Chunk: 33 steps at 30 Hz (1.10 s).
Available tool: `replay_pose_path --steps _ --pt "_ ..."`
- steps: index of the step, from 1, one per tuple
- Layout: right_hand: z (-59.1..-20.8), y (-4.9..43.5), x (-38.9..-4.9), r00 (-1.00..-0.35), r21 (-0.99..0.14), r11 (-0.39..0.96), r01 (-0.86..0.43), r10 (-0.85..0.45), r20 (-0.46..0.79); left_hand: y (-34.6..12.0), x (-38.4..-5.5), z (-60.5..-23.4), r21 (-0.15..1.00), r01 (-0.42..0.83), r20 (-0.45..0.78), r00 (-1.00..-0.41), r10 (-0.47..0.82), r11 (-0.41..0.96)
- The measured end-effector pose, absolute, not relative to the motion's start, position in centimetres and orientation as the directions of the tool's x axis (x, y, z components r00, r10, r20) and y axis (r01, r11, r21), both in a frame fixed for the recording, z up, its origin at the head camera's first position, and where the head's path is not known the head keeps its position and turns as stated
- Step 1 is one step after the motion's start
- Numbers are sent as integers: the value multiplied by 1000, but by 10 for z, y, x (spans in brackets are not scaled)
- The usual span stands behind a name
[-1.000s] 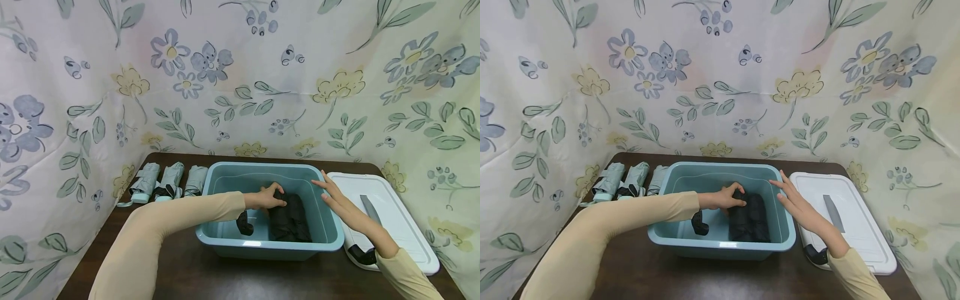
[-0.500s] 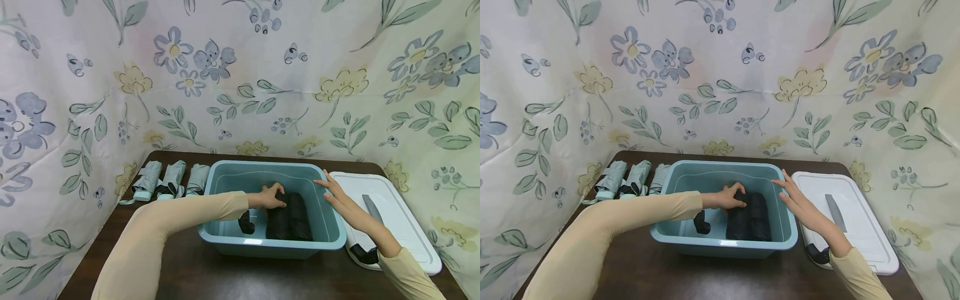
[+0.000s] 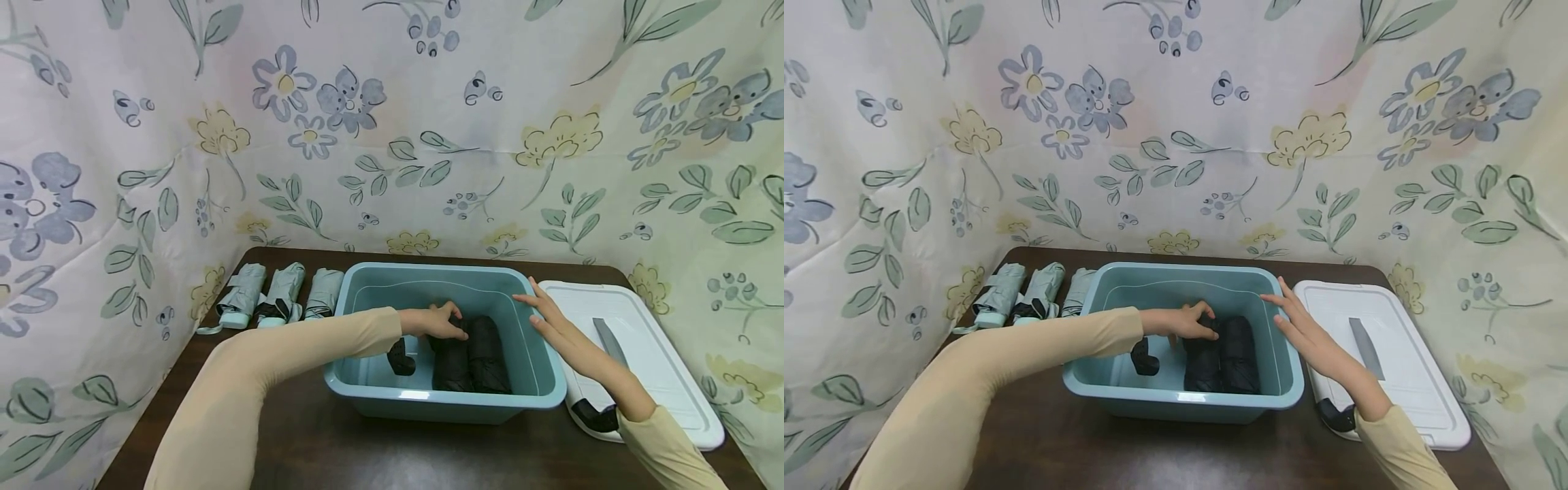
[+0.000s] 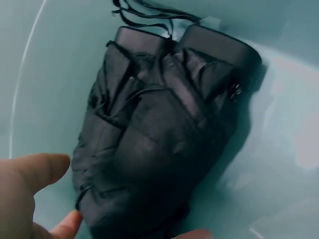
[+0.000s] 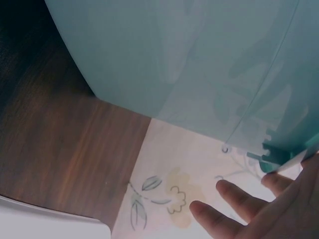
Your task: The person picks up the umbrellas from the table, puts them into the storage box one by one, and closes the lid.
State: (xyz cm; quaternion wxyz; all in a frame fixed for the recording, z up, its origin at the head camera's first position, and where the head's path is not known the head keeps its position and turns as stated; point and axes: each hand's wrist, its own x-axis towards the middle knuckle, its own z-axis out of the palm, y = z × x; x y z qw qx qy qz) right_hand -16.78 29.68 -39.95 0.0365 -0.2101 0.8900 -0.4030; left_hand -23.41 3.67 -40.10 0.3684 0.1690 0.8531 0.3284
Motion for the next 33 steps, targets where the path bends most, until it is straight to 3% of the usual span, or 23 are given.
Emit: replay_pose_path --steps 14,33 --pt "-400 297 -169 -909 -734 584 -347 -401 111 28 -241 -372 635 149 -608 -510 609 758" --pt "-400 297 -167 -906 -735 577 -357 -406 121 -4 -239 -333 686 242 -557 -431 710 686"
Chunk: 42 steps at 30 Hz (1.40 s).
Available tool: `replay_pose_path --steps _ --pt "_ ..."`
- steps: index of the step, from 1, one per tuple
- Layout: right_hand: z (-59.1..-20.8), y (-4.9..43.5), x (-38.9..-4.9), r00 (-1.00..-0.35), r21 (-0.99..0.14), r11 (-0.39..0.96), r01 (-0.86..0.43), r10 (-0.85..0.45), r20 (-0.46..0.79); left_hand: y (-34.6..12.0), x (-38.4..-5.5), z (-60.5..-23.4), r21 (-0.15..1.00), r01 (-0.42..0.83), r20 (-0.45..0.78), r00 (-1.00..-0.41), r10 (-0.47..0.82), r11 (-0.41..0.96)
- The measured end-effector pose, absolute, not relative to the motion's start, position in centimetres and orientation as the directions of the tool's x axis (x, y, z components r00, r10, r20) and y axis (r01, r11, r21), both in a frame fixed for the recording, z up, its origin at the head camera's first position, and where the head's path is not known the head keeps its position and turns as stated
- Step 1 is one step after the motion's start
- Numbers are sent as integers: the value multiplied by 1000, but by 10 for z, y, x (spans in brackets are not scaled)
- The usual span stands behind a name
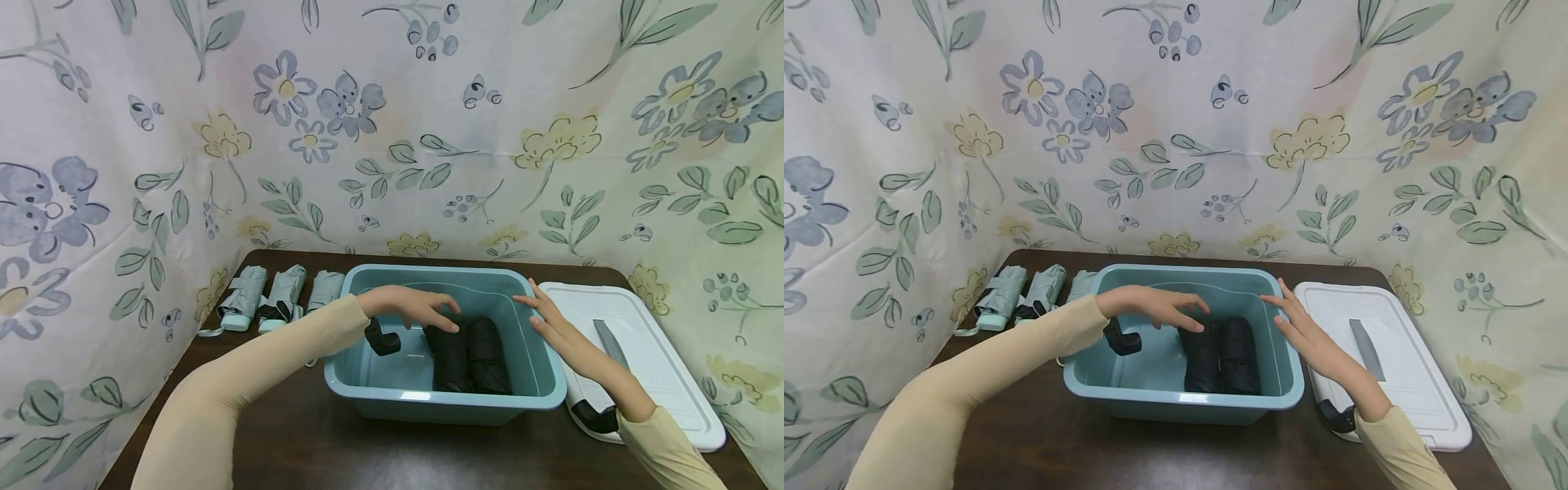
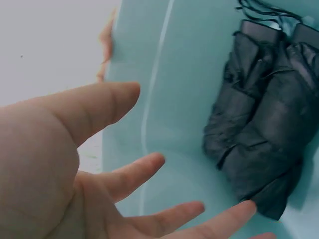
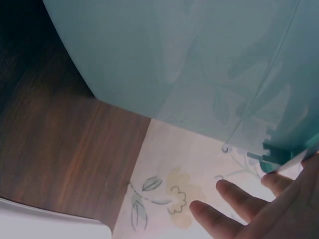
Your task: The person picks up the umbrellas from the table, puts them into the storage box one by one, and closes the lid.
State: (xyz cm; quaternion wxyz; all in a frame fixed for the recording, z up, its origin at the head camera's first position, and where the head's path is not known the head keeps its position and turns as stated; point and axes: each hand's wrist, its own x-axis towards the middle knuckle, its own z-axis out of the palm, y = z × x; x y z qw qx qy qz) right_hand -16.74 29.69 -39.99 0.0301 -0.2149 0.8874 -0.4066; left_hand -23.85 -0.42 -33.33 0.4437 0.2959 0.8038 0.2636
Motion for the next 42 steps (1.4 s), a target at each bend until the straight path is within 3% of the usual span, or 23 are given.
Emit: replay_pose_path --steps 7,15,26,32,42 --pt "-401 298 -168 -904 -735 573 -362 -408 128 -22 -239 -323 705 323 -498 -408 765 631" --pt "-401 297 -166 -906 -741 570 -356 -405 124 -41 -236 -314 780 342 -365 -430 826 523" --pt "-400 297 -166 -902 -744 560 -365 -410 134 -73 -233 -308 886 292 -140 -569 810 359" --pt "-402 298 -166 -904 -746 561 -360 -407 131 -92 -232 -309 920 325 28 -612 790 219" --pt "-403 299 -166 -904 -752 553 -358 -407 131 -122 -232 -312 918 365 208 -775 597 153"
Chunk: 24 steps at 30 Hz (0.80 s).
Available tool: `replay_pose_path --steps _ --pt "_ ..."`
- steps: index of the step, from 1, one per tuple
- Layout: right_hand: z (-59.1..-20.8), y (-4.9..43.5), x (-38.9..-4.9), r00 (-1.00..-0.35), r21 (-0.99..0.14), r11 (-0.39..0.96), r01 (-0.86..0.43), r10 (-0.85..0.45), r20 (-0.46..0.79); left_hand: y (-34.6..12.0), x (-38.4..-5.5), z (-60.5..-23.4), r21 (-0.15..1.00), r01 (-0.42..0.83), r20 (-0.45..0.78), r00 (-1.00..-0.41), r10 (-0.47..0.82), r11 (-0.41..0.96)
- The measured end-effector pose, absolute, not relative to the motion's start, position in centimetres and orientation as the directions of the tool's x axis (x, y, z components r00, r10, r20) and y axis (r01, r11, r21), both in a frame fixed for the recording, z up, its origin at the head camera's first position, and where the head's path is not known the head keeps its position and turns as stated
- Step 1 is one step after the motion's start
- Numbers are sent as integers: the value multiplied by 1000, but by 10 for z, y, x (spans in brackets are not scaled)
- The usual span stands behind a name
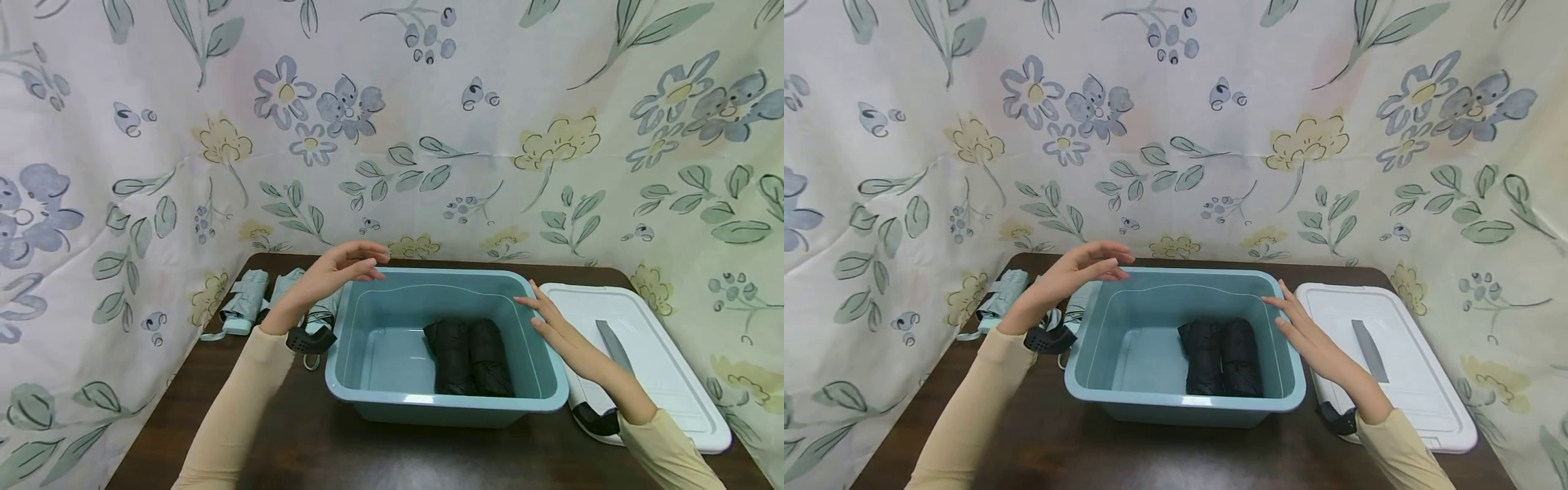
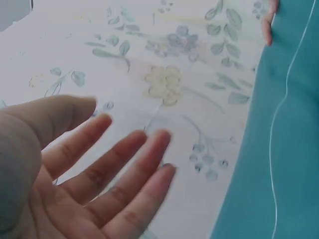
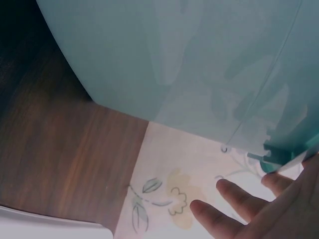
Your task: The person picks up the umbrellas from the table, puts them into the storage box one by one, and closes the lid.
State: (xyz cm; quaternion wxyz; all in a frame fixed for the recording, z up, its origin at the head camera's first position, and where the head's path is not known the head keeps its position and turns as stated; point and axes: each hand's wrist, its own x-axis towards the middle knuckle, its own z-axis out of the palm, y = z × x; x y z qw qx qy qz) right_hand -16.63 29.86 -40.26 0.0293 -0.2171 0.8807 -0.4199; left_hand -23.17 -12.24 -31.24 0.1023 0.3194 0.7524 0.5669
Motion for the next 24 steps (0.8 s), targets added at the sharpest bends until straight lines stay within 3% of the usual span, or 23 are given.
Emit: replay_pose_path --steps 10,24 --pt "-403 299 -166 -905 -759 545 -356 -404 134 -148 -231 -336 895 435 360 -836 414 100" --pt "-402 298 -166 -905 -766 539 -350 -405 128 -159 -220 -351 854 414 302 -888 346 316"
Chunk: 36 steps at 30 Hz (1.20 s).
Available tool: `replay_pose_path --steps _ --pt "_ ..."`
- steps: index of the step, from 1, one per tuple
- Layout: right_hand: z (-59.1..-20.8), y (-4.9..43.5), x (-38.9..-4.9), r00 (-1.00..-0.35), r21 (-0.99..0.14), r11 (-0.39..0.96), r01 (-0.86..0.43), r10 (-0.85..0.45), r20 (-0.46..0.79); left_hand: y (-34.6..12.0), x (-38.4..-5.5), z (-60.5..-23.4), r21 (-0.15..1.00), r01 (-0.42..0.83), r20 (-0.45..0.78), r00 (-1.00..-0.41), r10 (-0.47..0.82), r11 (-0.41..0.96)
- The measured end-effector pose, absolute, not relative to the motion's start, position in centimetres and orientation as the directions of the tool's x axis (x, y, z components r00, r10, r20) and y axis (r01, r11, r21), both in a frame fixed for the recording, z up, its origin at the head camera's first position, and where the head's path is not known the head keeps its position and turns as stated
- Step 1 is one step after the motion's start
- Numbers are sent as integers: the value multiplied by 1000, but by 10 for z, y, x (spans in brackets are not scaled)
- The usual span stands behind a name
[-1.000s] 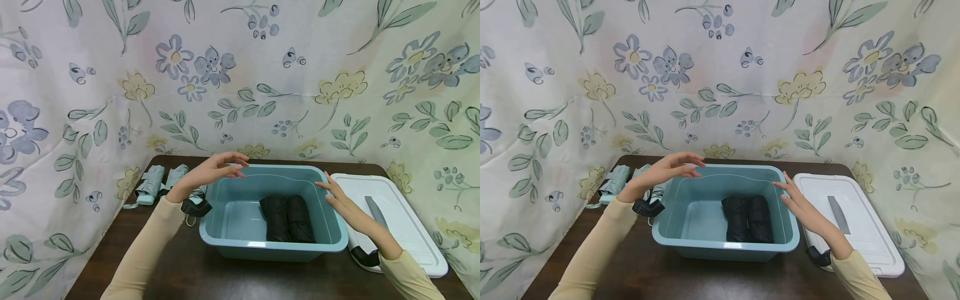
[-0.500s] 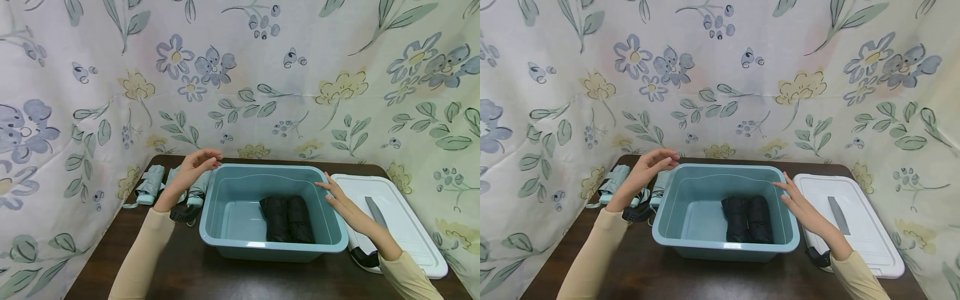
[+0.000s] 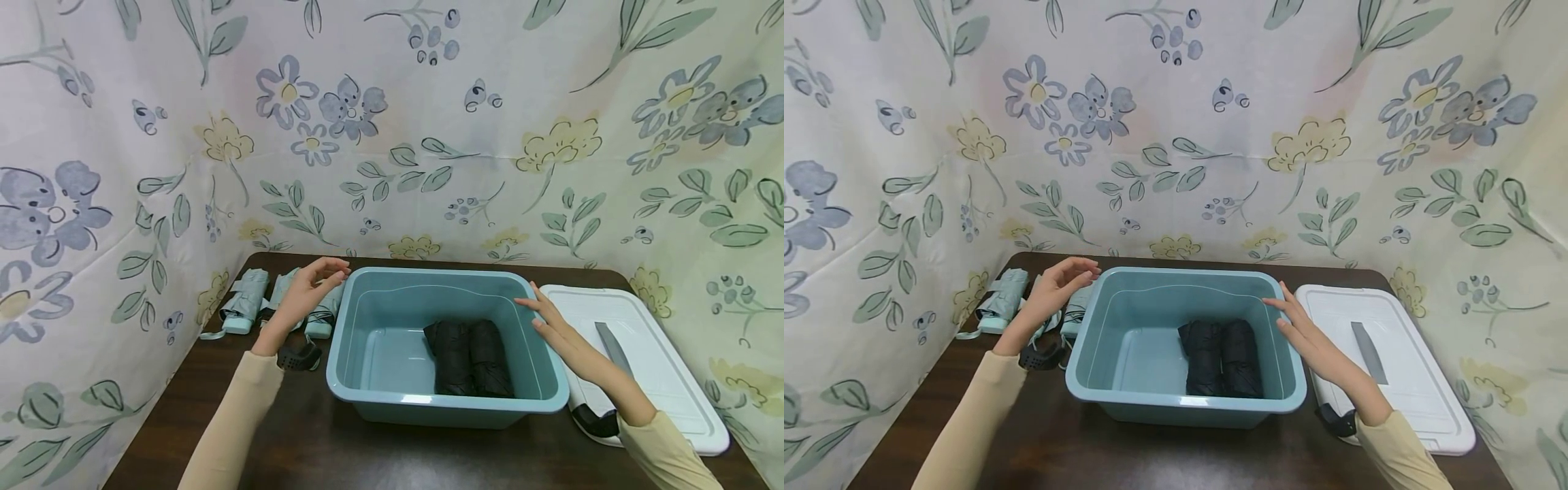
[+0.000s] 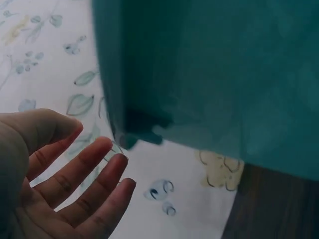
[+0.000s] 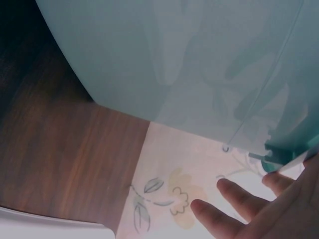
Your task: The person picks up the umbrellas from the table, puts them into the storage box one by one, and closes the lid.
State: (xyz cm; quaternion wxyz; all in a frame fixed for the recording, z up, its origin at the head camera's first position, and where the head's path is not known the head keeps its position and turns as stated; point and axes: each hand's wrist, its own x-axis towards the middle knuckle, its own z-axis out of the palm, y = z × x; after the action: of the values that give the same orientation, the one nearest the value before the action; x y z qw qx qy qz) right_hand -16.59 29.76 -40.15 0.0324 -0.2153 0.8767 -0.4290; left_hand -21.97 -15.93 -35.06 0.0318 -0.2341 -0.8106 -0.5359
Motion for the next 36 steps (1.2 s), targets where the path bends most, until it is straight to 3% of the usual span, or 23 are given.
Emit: replay_pose_path --steps 17,36 --pt "-401 296 -167 -906 -761 543 -354 -400 136 -173 -249 -419 822 369 265 -922 282 434" --pt "-398 295 -164 -902 -770 529 -357 -408 138 -179 -267 -451 708 374 292 -928 233 599"
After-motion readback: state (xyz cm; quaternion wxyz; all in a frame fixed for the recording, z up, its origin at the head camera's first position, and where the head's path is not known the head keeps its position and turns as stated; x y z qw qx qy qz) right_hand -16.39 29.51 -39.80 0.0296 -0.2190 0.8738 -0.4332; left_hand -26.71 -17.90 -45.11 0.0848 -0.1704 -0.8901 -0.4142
